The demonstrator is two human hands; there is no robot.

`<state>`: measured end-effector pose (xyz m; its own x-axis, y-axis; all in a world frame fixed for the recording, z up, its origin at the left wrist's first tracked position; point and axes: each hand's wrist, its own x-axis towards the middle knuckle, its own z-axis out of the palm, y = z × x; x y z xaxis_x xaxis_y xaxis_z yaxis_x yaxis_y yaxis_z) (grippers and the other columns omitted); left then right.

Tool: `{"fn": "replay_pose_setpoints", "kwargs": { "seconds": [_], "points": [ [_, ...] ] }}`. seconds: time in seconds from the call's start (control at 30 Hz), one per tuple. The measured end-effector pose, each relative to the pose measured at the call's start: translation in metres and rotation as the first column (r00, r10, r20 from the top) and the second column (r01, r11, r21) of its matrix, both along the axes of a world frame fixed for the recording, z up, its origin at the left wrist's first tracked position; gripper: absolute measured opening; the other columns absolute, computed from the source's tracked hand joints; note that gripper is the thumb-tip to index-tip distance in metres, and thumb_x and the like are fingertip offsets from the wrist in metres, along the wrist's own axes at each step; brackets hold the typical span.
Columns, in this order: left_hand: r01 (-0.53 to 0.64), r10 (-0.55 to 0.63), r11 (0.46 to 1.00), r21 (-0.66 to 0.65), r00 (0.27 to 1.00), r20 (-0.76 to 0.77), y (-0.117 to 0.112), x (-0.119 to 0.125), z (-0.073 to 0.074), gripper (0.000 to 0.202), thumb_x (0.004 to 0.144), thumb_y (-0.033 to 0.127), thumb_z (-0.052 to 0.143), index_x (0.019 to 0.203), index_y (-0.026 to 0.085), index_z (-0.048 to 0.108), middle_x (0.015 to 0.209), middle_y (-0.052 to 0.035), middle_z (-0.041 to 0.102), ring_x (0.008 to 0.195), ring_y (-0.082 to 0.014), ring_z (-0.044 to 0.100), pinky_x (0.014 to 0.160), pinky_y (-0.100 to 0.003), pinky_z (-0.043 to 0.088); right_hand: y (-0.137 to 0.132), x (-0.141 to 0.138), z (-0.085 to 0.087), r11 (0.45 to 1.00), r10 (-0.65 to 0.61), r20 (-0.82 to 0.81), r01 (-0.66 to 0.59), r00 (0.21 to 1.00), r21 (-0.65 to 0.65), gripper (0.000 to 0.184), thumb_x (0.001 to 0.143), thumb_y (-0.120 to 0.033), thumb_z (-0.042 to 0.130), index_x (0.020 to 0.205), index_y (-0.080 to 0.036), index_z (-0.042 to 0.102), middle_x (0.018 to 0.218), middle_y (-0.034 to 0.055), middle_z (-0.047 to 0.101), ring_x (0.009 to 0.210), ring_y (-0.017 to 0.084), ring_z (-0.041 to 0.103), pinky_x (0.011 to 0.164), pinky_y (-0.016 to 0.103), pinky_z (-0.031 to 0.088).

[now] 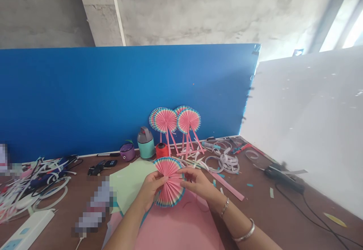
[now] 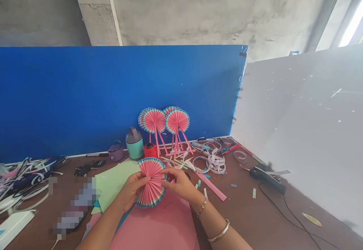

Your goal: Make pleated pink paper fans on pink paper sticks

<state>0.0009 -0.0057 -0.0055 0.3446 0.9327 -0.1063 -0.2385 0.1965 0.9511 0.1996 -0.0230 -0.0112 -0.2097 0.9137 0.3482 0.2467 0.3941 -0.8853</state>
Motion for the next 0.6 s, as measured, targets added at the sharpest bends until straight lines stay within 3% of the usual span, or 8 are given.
{"fn": "replay_pose_setpoints", "kwargs": {
  "seconds": [0.13,0.3,0.6],
  "points": [
    [0.011,-0.011,1.000,-0.014,0.999,-0.050,-0.0005,-0.0008,0.0009,0.041,0.058,0.035,0.080,0.090,0.013,0.069,0.088,-0.0087,0.073,0.081,-0.0206,0.066,0.071,-0.026,0.047,-0.0014,0.0005,0.0048,0.997,-0.057,0.103,0.052,0.993,0.050,0.024,0.074,-0.020,0.061,0.096,-0.019,0.070,0.080,0.0038,0.065,0.067,0.014,0.053,0.062,0.027,0.043],
    [0.007,-0.008,1.000,-0.012,0.998,-0.069,-0.0011,-0.0005,0.0007,0.039,0.057,0.034,0.081,0.089,0.014,0.068,0.087,-0.0067,0.073,0.079,-0.0180,0.066,0.071,-0.024,0.045,0.0017,0.0026,0.0034,0.985,-0.078,0.119,0.058,0.990,0.162,0.022,0.077,-0.015,0.056,0.091,-0.020,0.071,0.081,0.0044,0.066,0.070,0.014,0.055,0.065,0.027,0.043],
    [0.025,-0.025,0.999,-0.029,0.999,0.023,0.0030,-0.0024,-0.0086,0.033,0.063,0.032,0.078,0.087,0.013,0.066,0.090,-0.0098,0.072,0.078,-0.0192,0.066,0.077,-0.030,0.047,-0.0003,0.0050,0.0028,0.987,-0.026,0.213,-0.009,0.977,0.163,0.035,0.072,-0.014,0.060,0.106,-0.019,0.065,0.090,0.0041,0.064,0.071,0.013,0.054,0.067,0.026,0.045]
  ]
}}
